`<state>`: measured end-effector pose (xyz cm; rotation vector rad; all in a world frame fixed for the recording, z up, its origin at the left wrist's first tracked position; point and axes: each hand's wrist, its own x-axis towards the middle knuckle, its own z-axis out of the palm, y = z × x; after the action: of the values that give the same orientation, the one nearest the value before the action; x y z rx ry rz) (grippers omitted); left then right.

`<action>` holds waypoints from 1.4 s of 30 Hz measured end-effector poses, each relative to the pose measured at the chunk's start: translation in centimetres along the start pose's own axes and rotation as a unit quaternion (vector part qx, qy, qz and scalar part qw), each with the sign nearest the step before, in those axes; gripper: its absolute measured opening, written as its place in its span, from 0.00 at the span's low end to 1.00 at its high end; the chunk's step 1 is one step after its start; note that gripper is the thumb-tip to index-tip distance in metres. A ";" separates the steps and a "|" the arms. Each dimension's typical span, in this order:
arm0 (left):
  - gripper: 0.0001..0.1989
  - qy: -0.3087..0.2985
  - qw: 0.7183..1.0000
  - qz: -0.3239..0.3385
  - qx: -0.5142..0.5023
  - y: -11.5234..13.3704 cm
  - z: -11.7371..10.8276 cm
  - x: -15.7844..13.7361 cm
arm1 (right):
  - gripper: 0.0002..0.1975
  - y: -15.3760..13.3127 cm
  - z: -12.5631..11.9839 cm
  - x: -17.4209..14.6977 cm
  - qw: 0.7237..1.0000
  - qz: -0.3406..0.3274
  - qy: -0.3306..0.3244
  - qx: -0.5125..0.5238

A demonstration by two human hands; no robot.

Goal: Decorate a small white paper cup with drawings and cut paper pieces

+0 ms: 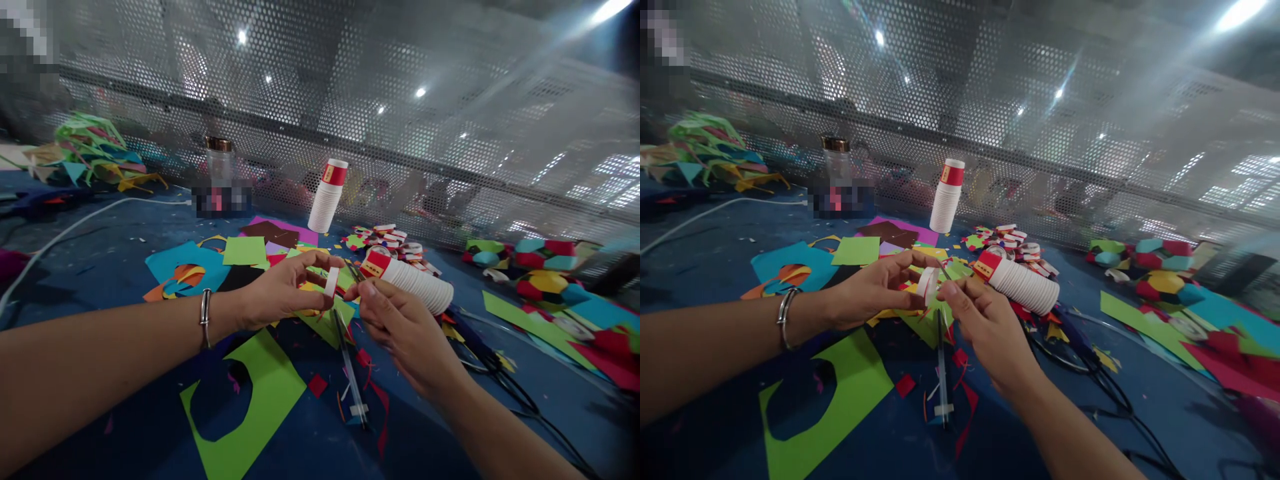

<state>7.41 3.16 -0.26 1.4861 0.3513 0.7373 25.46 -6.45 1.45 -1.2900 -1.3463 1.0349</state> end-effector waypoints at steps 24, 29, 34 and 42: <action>0.23 -0.011 0.995 0.064 0.072 -0.4 -1.5 -0.1 | 0.22 -0.3 -0.7 -0.1 0.980 -0.005 -0.034 -0.195; 0.23 -0.016 0.994 0.071 0.080 -0.6 -1.5 -0.2 | 0.21 -0.2 -0.8 -0.1 0.979 -0.011 -0.031 -0.203; 0.23 -0.011 0.993 0.072 0.097 -0.5 -1.5 -0.2 | 0.22 -0.5 -0.8 -0.1 0.970 -0.022 -0.035 -0.241; 0.23 -0.010 0.987 0.096 0.129 -1.0 -1.4 -0.3 | 0.22 -0.8 -0.6 -0.4 0.969 -0.029 -0.039 -0.242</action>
<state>6.52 4.16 -1.43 1.7890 0.2987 0.8527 25.94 -6.95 2.27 -1.5613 -1.7586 0.7451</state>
